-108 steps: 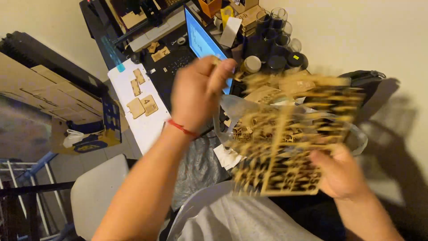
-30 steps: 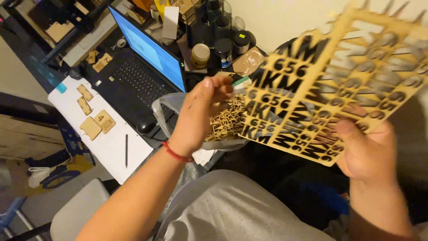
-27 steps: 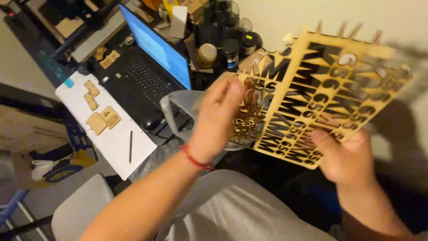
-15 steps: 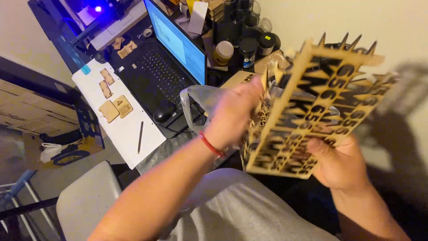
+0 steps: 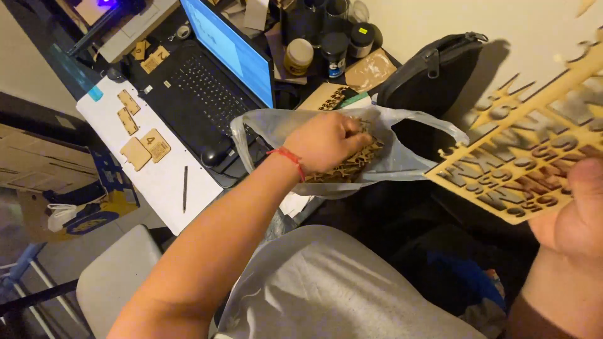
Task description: Sorting laser-cut wooden pieces and scraps, then assembling small wooden boxes by interlocking the components.
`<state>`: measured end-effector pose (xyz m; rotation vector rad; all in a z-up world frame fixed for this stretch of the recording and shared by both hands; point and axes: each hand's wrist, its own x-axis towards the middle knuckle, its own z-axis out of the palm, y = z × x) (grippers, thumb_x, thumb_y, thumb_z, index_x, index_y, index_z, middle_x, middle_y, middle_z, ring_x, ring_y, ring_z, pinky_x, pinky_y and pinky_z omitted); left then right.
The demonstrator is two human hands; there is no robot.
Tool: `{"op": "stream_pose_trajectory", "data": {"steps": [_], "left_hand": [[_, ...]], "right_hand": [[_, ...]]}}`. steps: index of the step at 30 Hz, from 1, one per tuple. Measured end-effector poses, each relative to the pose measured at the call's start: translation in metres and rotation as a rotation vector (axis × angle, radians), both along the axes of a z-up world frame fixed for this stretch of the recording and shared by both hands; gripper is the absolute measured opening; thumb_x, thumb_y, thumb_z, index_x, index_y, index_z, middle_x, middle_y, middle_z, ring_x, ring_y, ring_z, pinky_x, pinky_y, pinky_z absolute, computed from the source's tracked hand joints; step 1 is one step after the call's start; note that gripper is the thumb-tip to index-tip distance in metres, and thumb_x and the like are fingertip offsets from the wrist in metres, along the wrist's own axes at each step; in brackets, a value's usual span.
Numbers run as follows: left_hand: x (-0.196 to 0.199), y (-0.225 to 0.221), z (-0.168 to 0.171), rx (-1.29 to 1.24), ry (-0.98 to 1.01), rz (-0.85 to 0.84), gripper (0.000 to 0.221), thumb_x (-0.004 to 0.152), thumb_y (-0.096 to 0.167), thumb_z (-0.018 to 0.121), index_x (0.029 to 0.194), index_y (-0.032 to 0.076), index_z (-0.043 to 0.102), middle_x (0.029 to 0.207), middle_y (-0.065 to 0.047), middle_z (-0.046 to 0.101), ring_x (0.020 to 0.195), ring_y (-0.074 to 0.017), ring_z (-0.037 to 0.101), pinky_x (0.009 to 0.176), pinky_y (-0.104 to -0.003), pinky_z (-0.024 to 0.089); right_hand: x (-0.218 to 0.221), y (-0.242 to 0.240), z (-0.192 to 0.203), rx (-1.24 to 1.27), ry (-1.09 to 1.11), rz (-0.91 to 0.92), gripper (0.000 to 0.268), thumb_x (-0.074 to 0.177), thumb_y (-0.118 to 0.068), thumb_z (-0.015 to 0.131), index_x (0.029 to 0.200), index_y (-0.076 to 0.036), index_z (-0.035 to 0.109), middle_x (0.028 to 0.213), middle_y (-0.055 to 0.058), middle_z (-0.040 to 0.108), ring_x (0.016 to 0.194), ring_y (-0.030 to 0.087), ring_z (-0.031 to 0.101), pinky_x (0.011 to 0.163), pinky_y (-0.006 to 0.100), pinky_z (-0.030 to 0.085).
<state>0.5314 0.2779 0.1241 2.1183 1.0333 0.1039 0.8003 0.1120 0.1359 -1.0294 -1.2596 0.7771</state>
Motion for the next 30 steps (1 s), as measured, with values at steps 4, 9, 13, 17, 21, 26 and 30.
{"op": "stream_pose_trajectory", "data": {"steps": [4, 9, 13, 17, 21, 26, 30], "left_hand": [[0.008, 0.013, 0.0, -0.068, 0.141, -0.087, 0.038, 0.097, 0.043, 0.049, 0.08, 0.012, 0.065, 0.075, -0.012, 0.066, 0.072, -0.0301, 0.06, 0.068, -0.045, 0.043], [0.022, 0.021, -0.008, 0.019, 0.427, -0.212, 0.073, 0.096, 0.066, 0.023, 0.079, 0.006, 0.062, 0.091, -0.02, 0.068, 0.087, -0.0352, 0.065, 0.077, -0.05, 0.048], [0.021, 0.033, -0.041, 0.072, 0.289, -0.291, 0.048, 0.102, 0.031, 0.019, 0.096, 0.002, 0.057, 0.103, -0.025, 0.064, 0.091, -0.0397, 0.062, 0.078, -0.051, 0.047], [0.021, 0.032, -0.042, -0.149, 0.143, -0.091, 0.035, 0.091, 0.026, 0.027, 0.101, 0.009, 0.056, 0.108, -0.018, 0.063, 0.098, -0.0312, 0.06, 0.084, -0.043, 0.044], [0.015, 0.025, -0.037, 0.011, 0.185, -0.039, 0.043, 0.088, 0.02, 0.051, 0.13, 0.01, 0.058, 0.131, -0.018, 0.06, 0.117, -0.0345, 0.059, 0.1, -0.046, 0.045], [-0.01, -0.016, 0.013, 0.04, -0.396, -0.003, 0.056, 0.09, 0.037, 0.036, 0.128, 0.003, 0.06, 0.128, -0.017, 0.063, 0.112, -0.0297, 0.064, 0.1, -0.04, 0.049], [-0.005, -0.059, 0.008, -0.229, -0.801, 0.291, 0.047, 0.103, 0.044, 0.048, 0.092, 0.003, 0.069, 0.083, -0.007, 0.061, 0.087, -0.0185, 0.057, 0.081, -0.038, 0.052]], "right_hand": [[-0.015, -0.004, 0.01, -0.019, 0.071, -0.005, 0.072, 0.1, -0.042, 0.044, 0.161, -0.01, 0.023, 0.168, 0.013, 0.027, 0.163, 0.034, 0.028, 0.145, 0.058, 0.03], [-0.01, -0.008, 0.005, -0.028, 0.022, -0.02, 0.072, 0.1, -0.043, 0.041, 0.161, -0.011, 0.021, 0.167, 0.014, 0.025, 0.161, 0.037, 0.027, 0.142, 0.061, 0.032], [-0.007, -0.014, 0.001, -0.009, -0.032, -0.043, 0.066, 0.102, -0.037, 0.041, 0.16, -0.011, 0.024, 0.166, 0.015, 0.029, 0.161, 0.038, 0.03, 0.142, 0.06, 0.034], [-0.01, -0.016, -0.003, -0.021, -0.02, -0.079, 0.065, 0.102, -0.034, 0.043, 0.16, -0.009, 0.024, 0.163, 0.018, 0.031, 0.159, 0.041, 0.034, 0.138, 0.064, 0.038], [-0.023, -0.012, 0.001, -0.035, 0.142, -0.096, 0.071, 0.095, -0.025, 0.046, 0.159, -0.007, 0.023, 0.162, 0.021, 0.033, 0.156, 0.041, 0.037, 0.138, 0.066, 0.04], [-0.055, -0.002, -0.01, 0.016, 0.322, -0.125, 0.054, 0.093, -0.013, 0.06, 0.144, -0.008, 0.041, 0.152, 0.013, 0.046, 0.144, 0.031, 0.047, 0.131, 0.052, 0.043], [-0.105, 0.023, -0.03, -0.021, 0.426, -0.272, 0.03, 0.092, 0.001, 0.061, 0.121, 0.0, 0.056, 0.115, 0.017, 0.066, 0.106, 0.029, 0.068, 0.096, 0.053, 0.062]]}}
